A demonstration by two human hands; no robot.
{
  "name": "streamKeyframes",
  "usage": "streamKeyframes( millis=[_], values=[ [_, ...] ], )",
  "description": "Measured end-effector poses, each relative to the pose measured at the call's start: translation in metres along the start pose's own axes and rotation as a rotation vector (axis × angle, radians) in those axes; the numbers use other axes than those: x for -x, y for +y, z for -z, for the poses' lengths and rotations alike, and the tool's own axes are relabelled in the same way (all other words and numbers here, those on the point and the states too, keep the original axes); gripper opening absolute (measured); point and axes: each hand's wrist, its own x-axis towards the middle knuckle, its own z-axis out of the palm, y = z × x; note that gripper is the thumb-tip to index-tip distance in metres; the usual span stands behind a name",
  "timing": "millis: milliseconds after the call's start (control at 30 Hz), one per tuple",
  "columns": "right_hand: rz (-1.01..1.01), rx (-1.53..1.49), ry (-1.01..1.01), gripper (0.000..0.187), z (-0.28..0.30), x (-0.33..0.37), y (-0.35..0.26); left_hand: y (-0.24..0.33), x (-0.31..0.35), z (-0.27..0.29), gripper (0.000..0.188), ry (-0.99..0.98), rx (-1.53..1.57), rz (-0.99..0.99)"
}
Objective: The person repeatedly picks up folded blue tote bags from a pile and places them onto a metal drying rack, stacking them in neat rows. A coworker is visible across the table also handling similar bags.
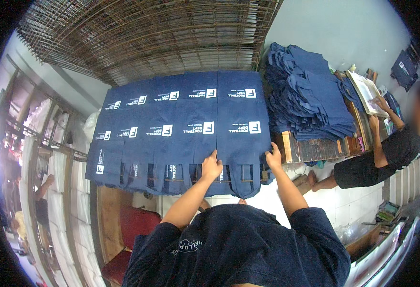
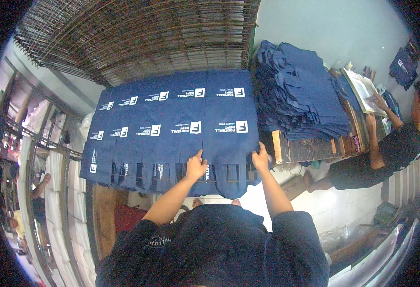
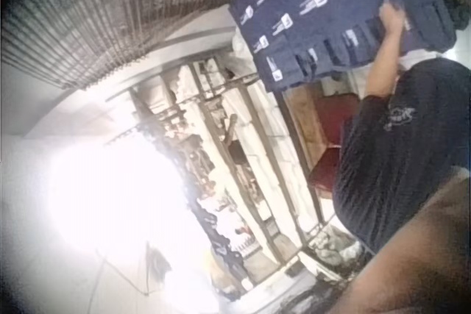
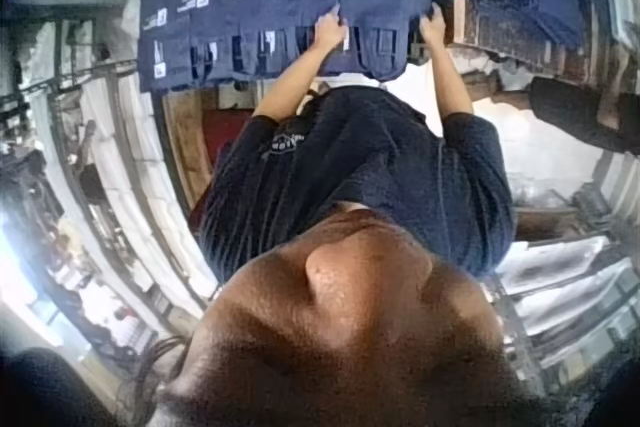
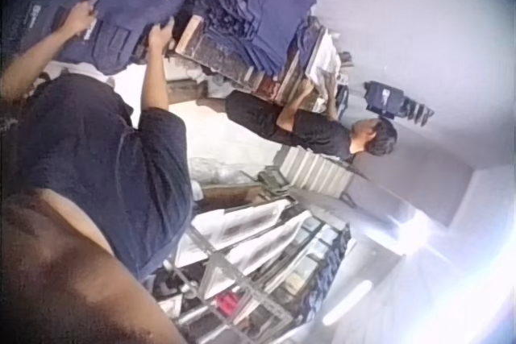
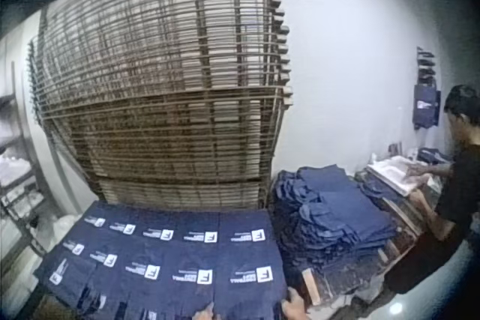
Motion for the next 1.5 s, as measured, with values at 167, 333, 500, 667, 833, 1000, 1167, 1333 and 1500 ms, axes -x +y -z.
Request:
streamKeyframes(
  millis=[167,333,500,667,833,1000,1167,1333,1500],
  values=[
    [-0.03,0.023,-0.038,0.055,0.001,0.0,-0.002,-0.009,0.001,-0.002,0.051,0.015,0.001,-0.019],
    [0.004,0.056,0.009,0.056,0.003,-0.001,0.001,0.0,-0.002,-0.001,0.05,-0.012,-0.009,0.0],
    [0.011,0.036,0.02,0.055,0.004,0.002,0.009,-0.002,0.0,-0.002,0.05,-0.015,-0.003,-0.005],
    [-0.025,0.086,0.038,0.053,0.01,0.007,-0.002,-0.009,0.0,-0.003,0.052,-0.004,-0.04,-0.005],
    [0.052,0.049,0.253,0.046,0.018,0.007,0.023,0.007,0.03,0.034,0.054,0.197,-0.099,-0.142],
    [0.051,0.015,0.478,0.033,0.048,0.02,0.091,-0.04,0.086,0.052,0.042,0.185,0.057,-0.142],
    [-0.176,0.403,0.493,0.031,0.096,0.078,0.153,-0.049,0.148,0.057,0.033,0.287,0.191,-0.021],
    [-0.658,0.502,0.07,0.049,0.127,0.11,0.214,-0.051,0.175,0.046,0.026,0.409,0.249,-0.057],
    [-0.519,0.518,-0.138,0.046,0.119,0.092,0.204,-0.099,0.209,0.027,0.021,0.441,0.383,-0.094]
  ],
)
